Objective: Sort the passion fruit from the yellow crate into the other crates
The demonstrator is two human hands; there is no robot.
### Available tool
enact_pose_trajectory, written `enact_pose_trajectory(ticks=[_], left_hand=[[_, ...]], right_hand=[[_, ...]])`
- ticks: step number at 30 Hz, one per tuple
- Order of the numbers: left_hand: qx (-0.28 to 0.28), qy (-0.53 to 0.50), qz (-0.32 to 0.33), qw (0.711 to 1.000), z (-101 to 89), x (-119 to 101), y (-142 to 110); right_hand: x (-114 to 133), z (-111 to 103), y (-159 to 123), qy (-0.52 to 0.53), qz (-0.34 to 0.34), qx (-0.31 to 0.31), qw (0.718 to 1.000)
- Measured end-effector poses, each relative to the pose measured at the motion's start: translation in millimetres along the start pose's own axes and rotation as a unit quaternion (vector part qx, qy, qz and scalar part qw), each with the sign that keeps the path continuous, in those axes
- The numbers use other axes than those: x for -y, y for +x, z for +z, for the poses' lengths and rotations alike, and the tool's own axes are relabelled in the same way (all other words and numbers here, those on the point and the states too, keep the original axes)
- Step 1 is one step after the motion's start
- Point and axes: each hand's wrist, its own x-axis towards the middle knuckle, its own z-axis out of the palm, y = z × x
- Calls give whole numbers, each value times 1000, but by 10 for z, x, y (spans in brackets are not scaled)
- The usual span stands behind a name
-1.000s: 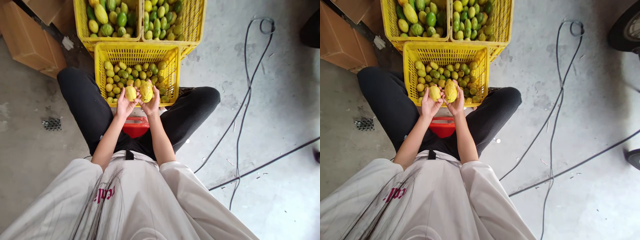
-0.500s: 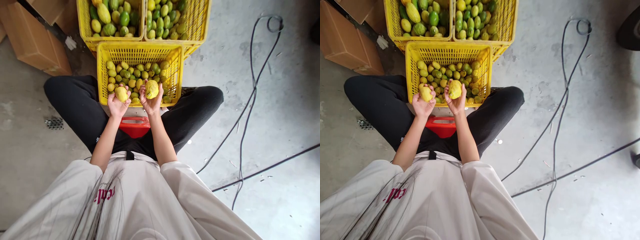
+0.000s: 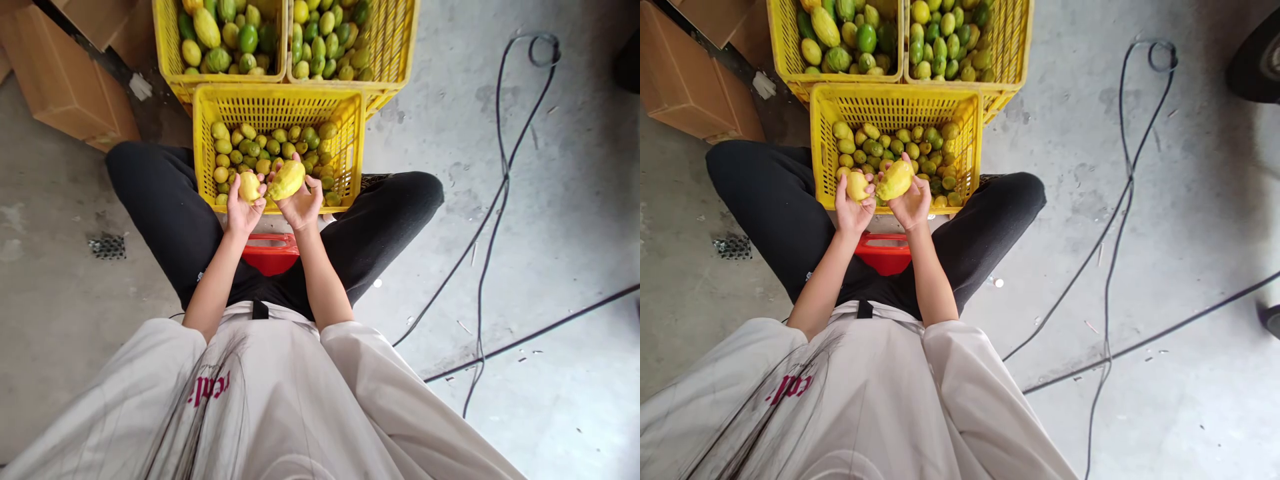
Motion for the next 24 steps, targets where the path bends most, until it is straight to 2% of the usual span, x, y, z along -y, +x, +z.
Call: enact_pose_trajectory(ticks=[5,9,14,18,24], left_hand=[[27,-10,9,1000,54,55,5],[26,11,-5,1000,95,89,1],[31,13,-34,999,72,99,16],[22,15,-29,999,7,84,48],[14,9,-10,1000,8,7,39]], right_hand=[[68,29,-26,-28,-11,8,999],[61,14,-27,-99,-18,-33,994],[5,-110,55,-48,12,-64,997],[-8,-108,69,-31,39,-67,996],[47,-12,-24,-26,57,-26,998]])
